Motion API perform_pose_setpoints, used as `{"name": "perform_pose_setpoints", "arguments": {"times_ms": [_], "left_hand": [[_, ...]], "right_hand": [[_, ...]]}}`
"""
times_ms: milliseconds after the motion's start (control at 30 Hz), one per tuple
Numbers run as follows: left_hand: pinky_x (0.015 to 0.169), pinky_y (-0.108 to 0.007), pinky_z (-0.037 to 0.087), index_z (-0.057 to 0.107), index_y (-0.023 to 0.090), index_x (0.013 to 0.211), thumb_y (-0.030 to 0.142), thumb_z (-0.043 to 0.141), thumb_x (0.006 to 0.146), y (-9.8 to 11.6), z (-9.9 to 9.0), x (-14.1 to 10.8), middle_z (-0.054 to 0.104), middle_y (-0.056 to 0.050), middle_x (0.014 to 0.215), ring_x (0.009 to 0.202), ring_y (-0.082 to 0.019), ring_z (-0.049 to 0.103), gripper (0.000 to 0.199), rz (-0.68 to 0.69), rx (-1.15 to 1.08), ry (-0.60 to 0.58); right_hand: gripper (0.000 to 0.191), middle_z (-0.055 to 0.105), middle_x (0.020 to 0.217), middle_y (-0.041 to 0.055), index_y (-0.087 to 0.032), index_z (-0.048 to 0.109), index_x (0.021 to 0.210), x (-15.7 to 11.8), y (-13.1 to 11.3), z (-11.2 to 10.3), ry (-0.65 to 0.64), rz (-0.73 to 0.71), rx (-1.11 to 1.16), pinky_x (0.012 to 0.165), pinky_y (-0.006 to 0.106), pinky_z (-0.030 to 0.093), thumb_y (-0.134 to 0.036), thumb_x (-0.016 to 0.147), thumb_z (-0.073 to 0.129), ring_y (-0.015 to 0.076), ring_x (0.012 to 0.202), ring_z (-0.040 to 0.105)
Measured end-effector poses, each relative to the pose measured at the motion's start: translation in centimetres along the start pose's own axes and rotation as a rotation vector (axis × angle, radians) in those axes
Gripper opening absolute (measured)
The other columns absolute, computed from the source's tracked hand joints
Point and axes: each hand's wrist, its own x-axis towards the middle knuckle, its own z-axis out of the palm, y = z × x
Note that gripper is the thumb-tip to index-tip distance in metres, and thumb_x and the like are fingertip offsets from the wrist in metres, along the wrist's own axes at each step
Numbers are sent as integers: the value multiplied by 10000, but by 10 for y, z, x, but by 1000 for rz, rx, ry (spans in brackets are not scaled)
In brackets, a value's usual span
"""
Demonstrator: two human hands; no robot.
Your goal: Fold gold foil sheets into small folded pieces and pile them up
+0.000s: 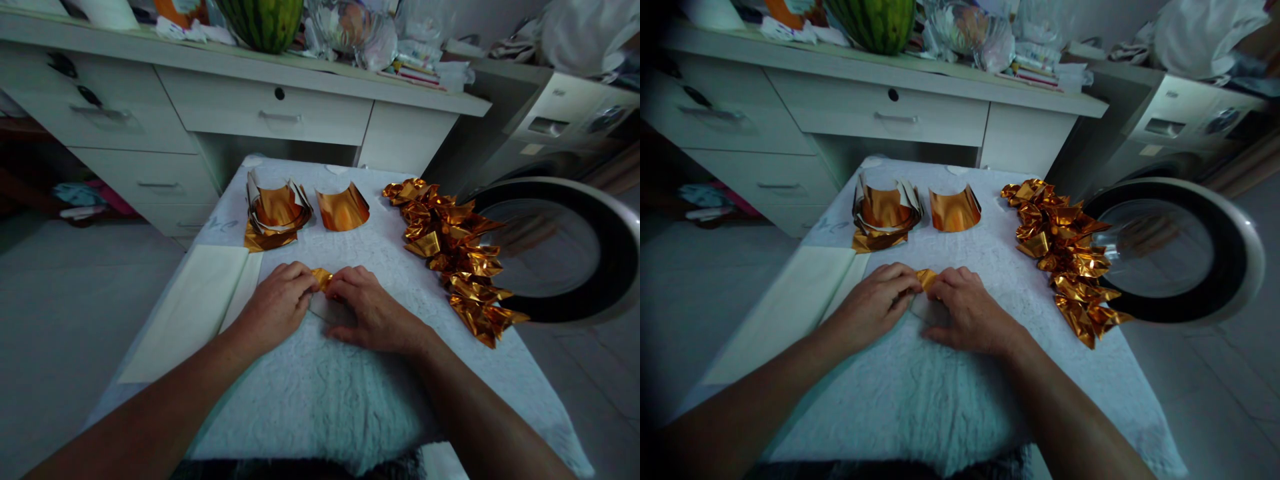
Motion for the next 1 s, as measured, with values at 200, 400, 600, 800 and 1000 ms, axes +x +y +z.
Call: {"name": "perform_pose_setpoints", "arguments": {"times_ms": [200, 400, 600, 800, 1000], "left_hand": [[918, -414, 462, 637, 205, 937, 139, 551, 842, 3, -2, -1, 579, -51, 1027, 1011, -230, 531, 145, -42, -44, -38], [968, -441, 451, 645, 236, 926, 203, 661, 740, 6, -4, -4, 543, -46, 1100, 1078, -256, 495, 189, -74, -101, -81], [955, -441, 456, 643, 234, 918, 221, 701, 720, 6, -4, -5, 532, -45, 1109, 1080, -262, 488, 207, -96, -108, -97], [966, -441, 442, 656, 221, 910, 181, 635, 786, 7, -4, -4, 541, -55, 1088, 1074, -252, 505, 132, -95, -106, -85], [972, -440, 438, 660, 219, 911, 161, 651, 762, 8, -5, -5, 535, -56, 1097, 1083, -256, 499, 160, -89, -107, -92]], "right_hand": [[268, 575, 1062, 81, -185, 592, 984, 2, -2, 5, 15, 25, -24, 880, 385, 388, -257, 757, 715, 242, 980, 483], [269, 589, 1036, 74, -199, 622, 1042, 3, -4, 7, 43, 18, 4, 874, 375, 387, -191, 775, 659, 231, 953, 496], [178, 591, 980, 62, -204, 634, 997, 5, -2, 9, 76, 16, -3, 844, 358, 386, -196, 820, 633, 220, 920, 503], [136, 591, 965, 62, -193, 611, 973, 4, 0, 4, 49, -12, 16, 864, 368, 379, -228, 843, 626, 220, 922, 504], [323, 570, 1030, 53, -211, 536, 1032, -2, 1, -2, 2, -33, 64, 881, 372, 366, -205, 753, 698, 222, 959, 488]]}}
